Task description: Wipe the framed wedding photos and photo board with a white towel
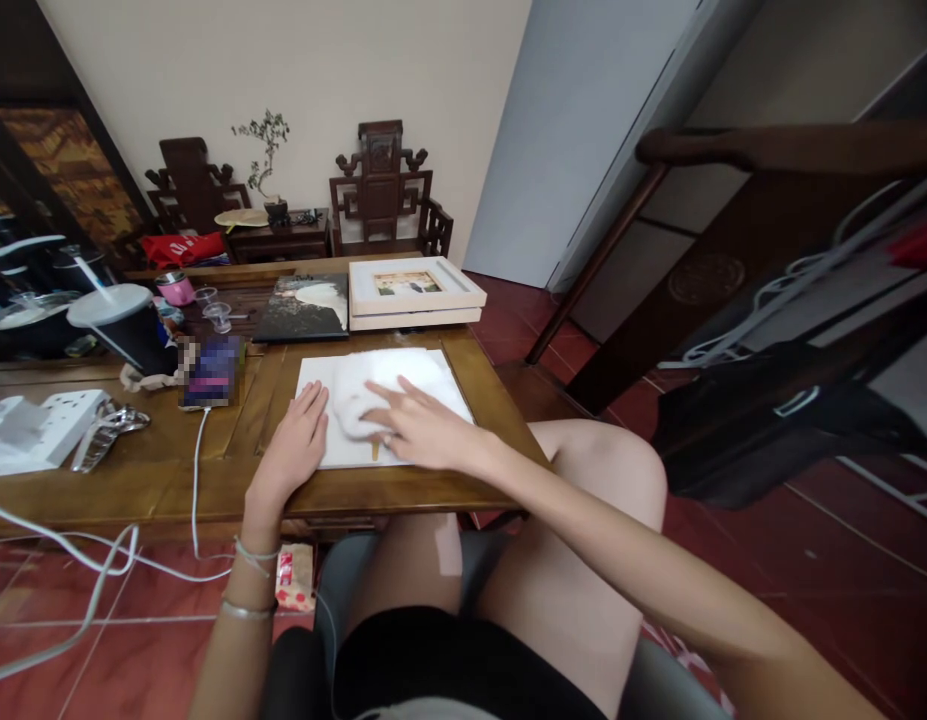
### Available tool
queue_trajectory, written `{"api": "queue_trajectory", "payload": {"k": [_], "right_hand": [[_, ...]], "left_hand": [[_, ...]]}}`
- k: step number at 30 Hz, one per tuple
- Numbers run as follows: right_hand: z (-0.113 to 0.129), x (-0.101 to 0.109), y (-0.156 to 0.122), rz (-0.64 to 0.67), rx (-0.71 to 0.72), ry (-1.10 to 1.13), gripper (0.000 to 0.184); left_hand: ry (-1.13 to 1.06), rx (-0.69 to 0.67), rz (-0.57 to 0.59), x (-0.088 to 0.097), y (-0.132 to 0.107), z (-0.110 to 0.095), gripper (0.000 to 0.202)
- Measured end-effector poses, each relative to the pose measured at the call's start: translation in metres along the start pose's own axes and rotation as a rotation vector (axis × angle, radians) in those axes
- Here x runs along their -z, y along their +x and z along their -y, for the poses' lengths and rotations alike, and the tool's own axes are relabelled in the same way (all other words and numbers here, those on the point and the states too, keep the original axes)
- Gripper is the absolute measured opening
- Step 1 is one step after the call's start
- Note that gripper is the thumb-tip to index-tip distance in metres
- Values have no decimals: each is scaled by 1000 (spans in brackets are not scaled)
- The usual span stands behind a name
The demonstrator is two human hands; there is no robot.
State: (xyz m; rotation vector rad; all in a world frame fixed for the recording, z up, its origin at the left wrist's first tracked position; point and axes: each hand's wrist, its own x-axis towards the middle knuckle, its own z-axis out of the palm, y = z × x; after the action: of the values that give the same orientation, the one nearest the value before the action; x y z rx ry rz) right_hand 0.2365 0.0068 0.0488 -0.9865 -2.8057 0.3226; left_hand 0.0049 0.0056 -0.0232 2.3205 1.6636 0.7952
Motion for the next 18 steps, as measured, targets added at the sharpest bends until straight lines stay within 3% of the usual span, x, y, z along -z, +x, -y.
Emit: {"api": "queue_trajectory", "payload": {"k": [4,6,8,11,14,18], "right_hand": [[-13,-8,47,-61,-146,-94,44],[-4,-12,61,-60,-194,-142,44],[11,-15,65,-44,-151,-170,45],[34,-17,48,4,66,-139,41],[46,-12,14,59,228,-26,38],[35,4,-18,91,206,104,40]], "left_hand": [[-81,8,-121,2,2,-7,50],[-135,43,-242,5,3,-10,49],[-211,117,-353,8,3,-10,49],[-373,247,-456,11,2,-6,52],[-480,293,-481,11,0,-3,57],[-258,174,-392,9,-1,-11,55]]}}
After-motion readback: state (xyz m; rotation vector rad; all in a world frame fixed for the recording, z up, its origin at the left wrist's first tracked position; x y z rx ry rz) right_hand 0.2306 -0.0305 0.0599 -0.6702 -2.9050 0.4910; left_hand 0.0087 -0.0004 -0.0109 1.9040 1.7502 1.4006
